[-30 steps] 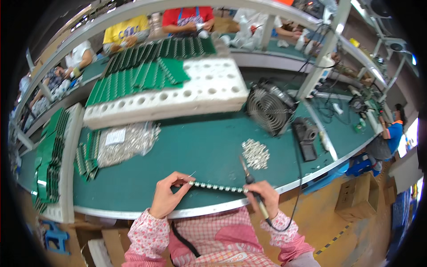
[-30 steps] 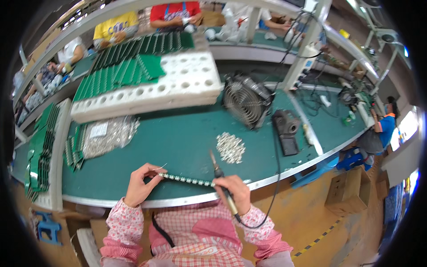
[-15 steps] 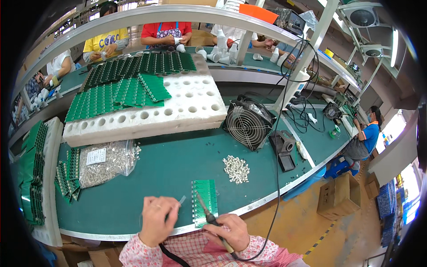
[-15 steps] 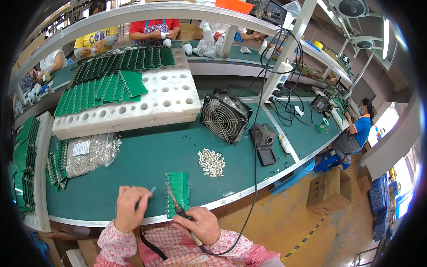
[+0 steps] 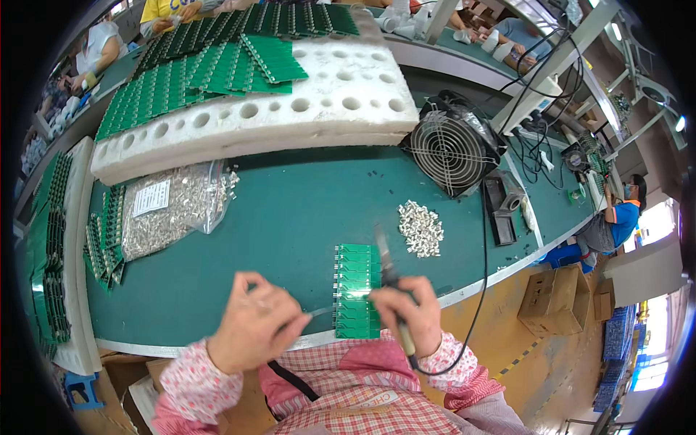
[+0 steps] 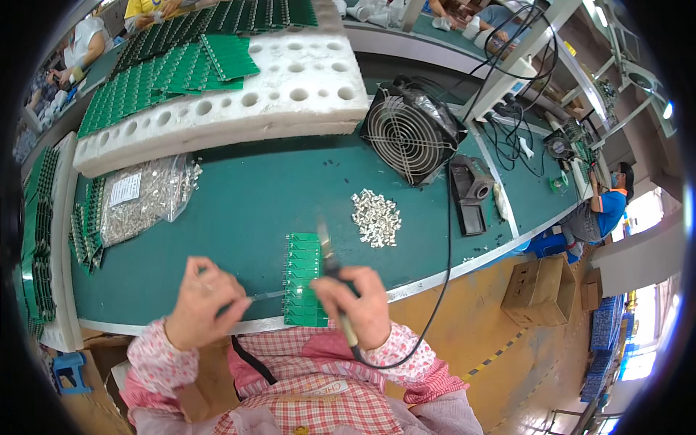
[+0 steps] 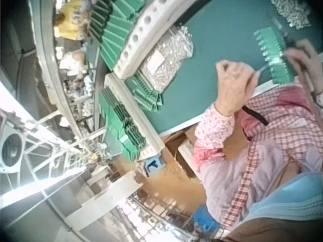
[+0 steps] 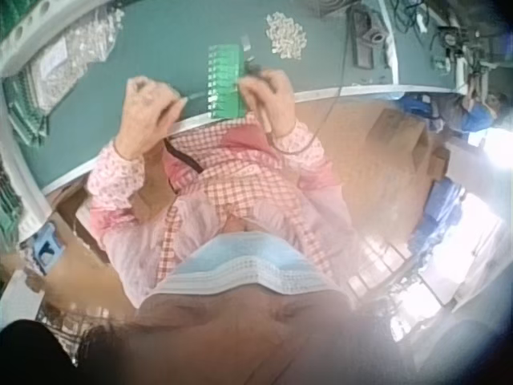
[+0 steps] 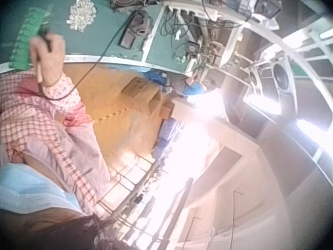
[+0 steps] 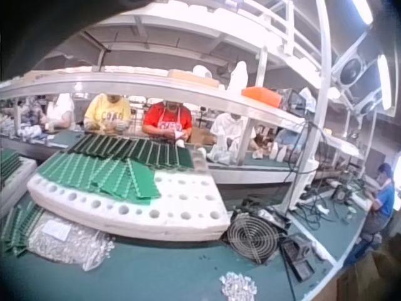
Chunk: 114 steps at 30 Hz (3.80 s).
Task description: The person inserts electronic components into circuit boards by hand, turns a board over, and solders the components onto the board using a soldering iron and solder wire.
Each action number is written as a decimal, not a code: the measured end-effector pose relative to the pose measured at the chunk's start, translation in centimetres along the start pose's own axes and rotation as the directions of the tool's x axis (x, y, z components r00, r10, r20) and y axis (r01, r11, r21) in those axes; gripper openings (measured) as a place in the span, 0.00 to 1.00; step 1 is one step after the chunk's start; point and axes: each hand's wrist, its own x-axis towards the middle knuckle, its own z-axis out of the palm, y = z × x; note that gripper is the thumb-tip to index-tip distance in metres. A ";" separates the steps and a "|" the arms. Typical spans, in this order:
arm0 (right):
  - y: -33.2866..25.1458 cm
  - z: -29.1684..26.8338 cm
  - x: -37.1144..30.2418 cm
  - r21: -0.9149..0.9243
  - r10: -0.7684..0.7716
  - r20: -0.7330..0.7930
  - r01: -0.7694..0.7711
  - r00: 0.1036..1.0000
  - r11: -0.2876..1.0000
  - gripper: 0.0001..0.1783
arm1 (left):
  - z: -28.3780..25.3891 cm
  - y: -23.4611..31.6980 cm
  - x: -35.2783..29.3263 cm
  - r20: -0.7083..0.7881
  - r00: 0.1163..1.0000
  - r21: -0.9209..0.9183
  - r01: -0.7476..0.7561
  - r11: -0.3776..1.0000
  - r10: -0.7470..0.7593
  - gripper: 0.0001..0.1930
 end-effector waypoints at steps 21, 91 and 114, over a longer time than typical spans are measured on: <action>2.2 0.7 3.5 0.443 0.289 -0.164 -0.191 0.943 0.876 0.08 | 1.9 -7.4 3.6 0.040 0.970 -0.310 0.242 0.920 -0.242 0.10; 2.4 1.8 4.1 0.684 0.517 0.138 -0.459 0.845 0.567 0.08 | 2.5 -7.4 3.5 0.067 0.991 -0.178 0.126 0.976 -0.116 0.07; 1.7 1.2 2.6 0.756 0.593 0.060 -0.425 0.803 0.499 0.08 | 3.1 -4.9 2.2 -0.042 0.977 -0.157 0.199 0.967 -0.208 0.06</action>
